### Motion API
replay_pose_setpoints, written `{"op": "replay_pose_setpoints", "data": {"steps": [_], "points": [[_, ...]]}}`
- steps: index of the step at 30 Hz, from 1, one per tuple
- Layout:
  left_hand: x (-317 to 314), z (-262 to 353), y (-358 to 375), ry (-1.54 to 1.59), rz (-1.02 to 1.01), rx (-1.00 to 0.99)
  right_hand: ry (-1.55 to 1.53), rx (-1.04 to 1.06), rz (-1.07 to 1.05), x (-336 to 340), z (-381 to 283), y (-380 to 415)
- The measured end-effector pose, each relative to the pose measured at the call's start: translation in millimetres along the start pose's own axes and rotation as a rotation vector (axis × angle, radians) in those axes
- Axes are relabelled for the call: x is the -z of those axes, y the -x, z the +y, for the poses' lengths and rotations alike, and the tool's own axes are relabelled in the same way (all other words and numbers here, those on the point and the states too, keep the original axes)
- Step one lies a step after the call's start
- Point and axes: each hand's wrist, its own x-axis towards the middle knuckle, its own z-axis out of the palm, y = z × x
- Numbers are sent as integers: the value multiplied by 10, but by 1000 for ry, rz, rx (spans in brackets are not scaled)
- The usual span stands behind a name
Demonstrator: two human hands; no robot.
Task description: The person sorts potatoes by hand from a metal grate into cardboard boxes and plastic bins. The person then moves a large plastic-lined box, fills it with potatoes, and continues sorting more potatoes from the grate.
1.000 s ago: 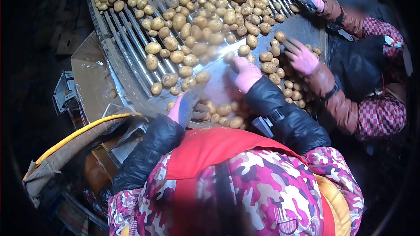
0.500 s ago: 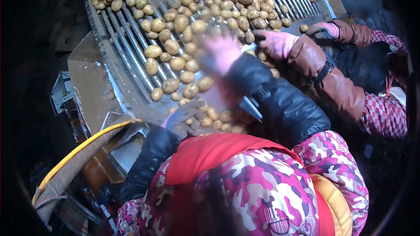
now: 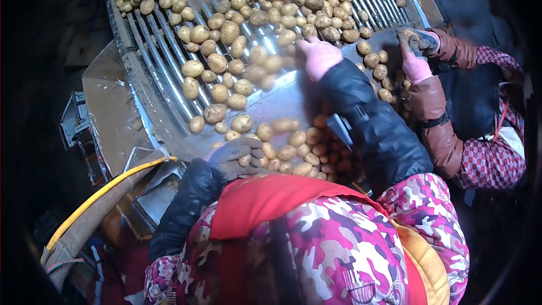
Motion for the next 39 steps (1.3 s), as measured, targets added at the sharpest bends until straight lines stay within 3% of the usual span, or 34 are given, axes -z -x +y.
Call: {"op": "replay_pose_setpoints", "data": {"steps": [4,6,8,10,13,14,16,18,19,21,23,26,31,32,34,36,37,38,39], "points": [[-11,-18,-10,40,-7,-19,50,-95,-185,149,-151,-272],[23,-39,-40,79,-50,-48,59,-96,-461,466,-209,-145],[45,-49,-63,88,-62,-49,23,20,-238,48,95,29],[59,-59,-71,79,-84,-37,118,9,-219,-49,20,216],[29,6,-92,68,-106,-18,-240,-49,-340,148,-210,505],[-27,47,-94,86,-90,-9,-207,-6,-228,-13,-180,524],[-53,85,-113,141,-80,-1,-540,-17,-184,129,-436,635],[-25,112,-134,206,-95,8,-629,155,-502,368,-726,640],[-10,98,-140,121,-44,-26,-563,415,-406,344,-735,569],[44,-16,-117,-47,62,-99,-371,372,-88,262,-671,134],[241,-95,-75,-12,81,-87,8,163,146,279,-559,-410],[194,-83,-32,39,88,-118,320,61,-88,133,-559,-886],[65,59,-145,187,-94,-19,127,0,-103,182,-458,-752],[38,116,-154,208,-63,-9,-55,-10,-102,196,-407,-608],[6,146,-160,261,-1,19,-272,72,-31,193,-457,-219],[-2,143,-173,323,-57,-8,-418,392,24,185,-668,124],[-8,142,-175,350,-82,-16,-502,490,-157,197,-709,194],[-25,116,-180,-11,18,-134,-586,585,-332,291,-825,212],[-86,54,-171,-365,122,-245,-501,559,-261,254,-828,71]]}}
